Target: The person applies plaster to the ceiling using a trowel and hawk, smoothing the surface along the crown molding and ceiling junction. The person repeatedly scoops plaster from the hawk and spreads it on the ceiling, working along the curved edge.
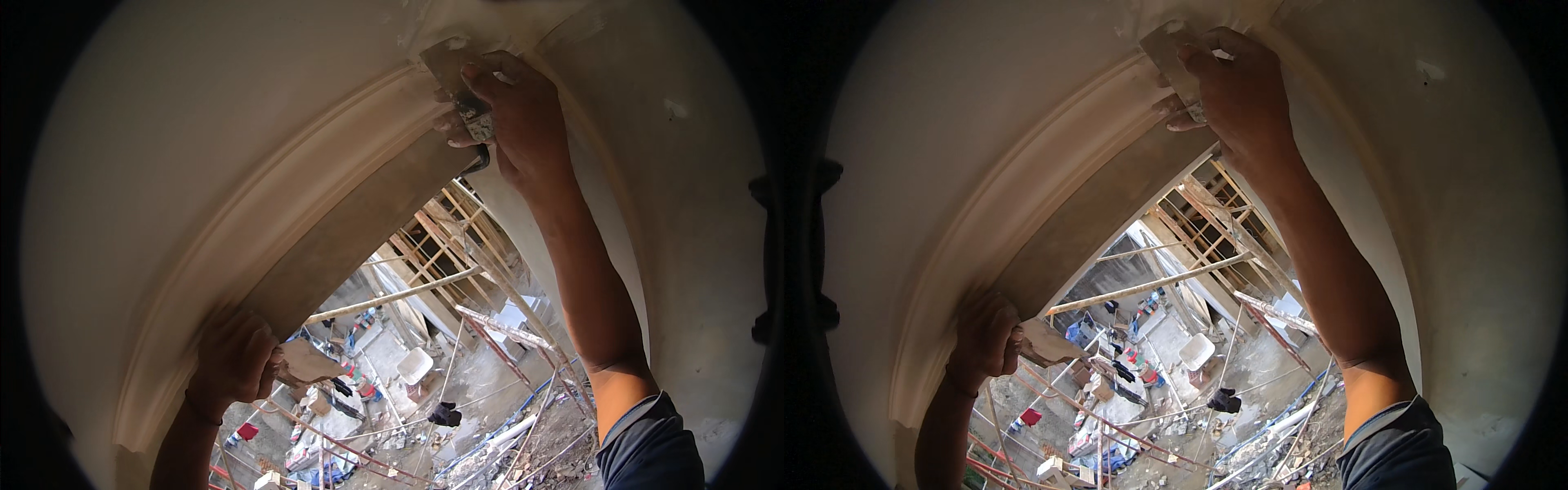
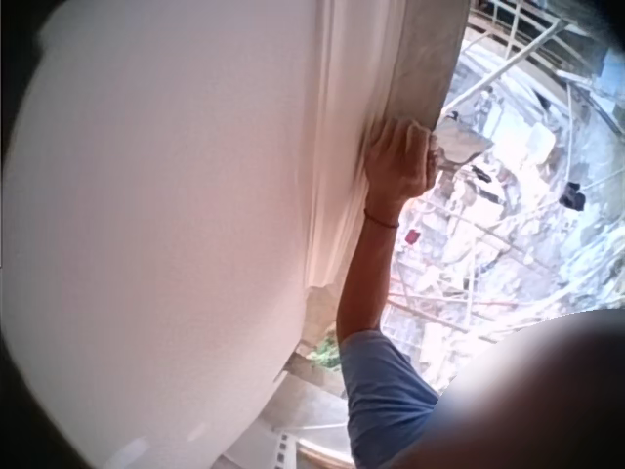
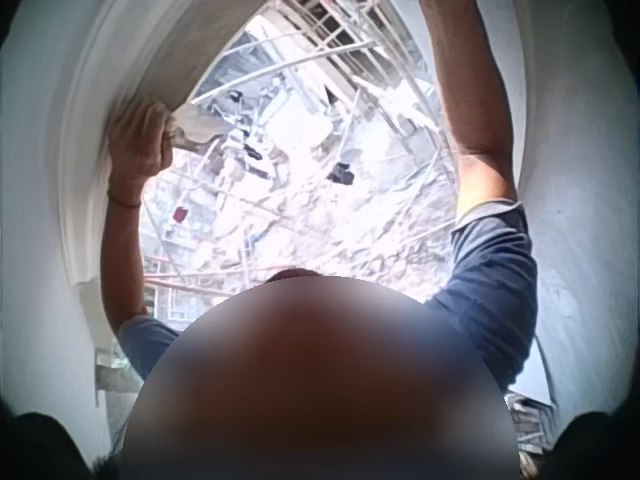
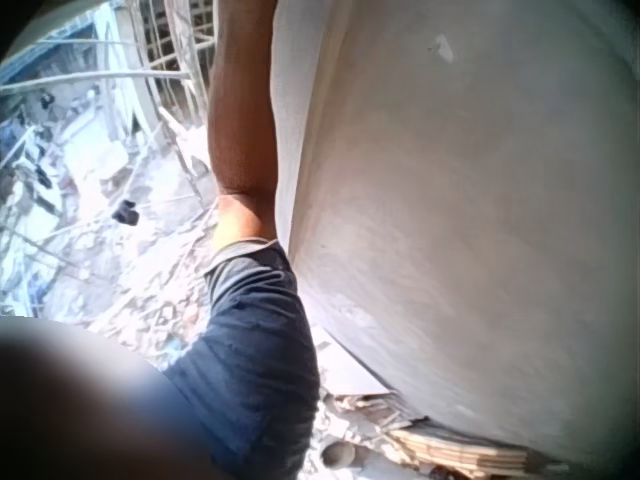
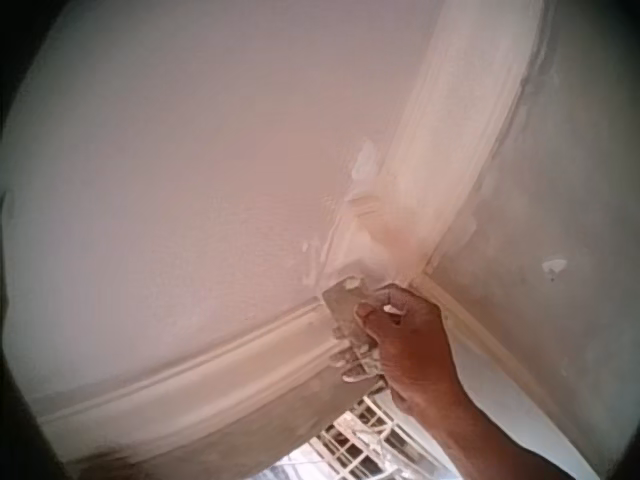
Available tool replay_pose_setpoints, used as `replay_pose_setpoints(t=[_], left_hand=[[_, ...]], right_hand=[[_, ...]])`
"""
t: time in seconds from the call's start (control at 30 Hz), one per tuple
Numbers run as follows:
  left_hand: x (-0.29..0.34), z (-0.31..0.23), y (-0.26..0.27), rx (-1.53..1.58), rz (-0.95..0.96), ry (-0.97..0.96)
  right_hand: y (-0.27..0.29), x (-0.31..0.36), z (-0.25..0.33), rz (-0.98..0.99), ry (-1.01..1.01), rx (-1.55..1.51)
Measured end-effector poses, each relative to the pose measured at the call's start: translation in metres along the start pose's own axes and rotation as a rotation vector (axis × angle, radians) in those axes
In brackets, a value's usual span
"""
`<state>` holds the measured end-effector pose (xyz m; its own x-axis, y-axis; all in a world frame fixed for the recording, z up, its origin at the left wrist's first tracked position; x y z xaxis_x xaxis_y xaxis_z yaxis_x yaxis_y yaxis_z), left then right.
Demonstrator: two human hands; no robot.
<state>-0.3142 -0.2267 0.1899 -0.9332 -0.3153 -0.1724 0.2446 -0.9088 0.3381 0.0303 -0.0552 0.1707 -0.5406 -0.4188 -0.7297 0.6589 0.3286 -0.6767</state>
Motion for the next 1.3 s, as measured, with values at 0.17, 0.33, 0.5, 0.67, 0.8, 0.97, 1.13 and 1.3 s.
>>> replay_pose_setpoints(t=[0.17,0.33,0.5,0.67,0.8,0.97,1.13,1.3], left_hand=[[-0.008,-0.001,0.008,0.029,-0.015,-0.024],[-0.009,0.004,0.013,0.056,-0.014,-0.024],[-0.005,0.008,0.015,0.044,-0.021,-0.026],[-0.003,0.007,0.016,0.031,-0.028,-0.026],[-0.002,0.011,0.019,0.014,-0.019,-0.022],[-0.005,0.011,0.026,0.043,-0.028,-0.024],[-0.006,0.011,0.03,0.071,-0.05,-0.029],[-0.001,0.012,0.03,-0.013,-0.042,-0.038]], right_hand=[[-0.019,0.023,-0.003,-0.074,0.314,0.497],[-0.058,0.05,0.022,-0.221,0.884,0.668],[-0.062,0.048,0.073,-0.413,1.228,0.655],[-0.066,0.033,0.079,-0.37,1.188,0.688],[-0.072,0.025,0.047,-0.248,1.055,0.712],[-0.078,0.024,0.029,-0.161,0.947,0.789],[-0.075,0.035,0.056,-0.151,0.941,0.756],[-0.072,0.02,0.078,-0.255,1.183,0.703]])
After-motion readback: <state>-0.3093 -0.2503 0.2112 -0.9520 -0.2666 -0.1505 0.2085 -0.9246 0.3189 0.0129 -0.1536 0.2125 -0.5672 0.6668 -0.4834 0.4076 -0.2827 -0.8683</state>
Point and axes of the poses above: each hand's wrist, its own x-axis away from the middle knuckle, its own y-axis out of the back of the hand, z = x × y, the point moved 9 cm from there along -x, towards the middle knuckle, and after that the axes turned 4 degrees about -x, right-handed, at the moved point
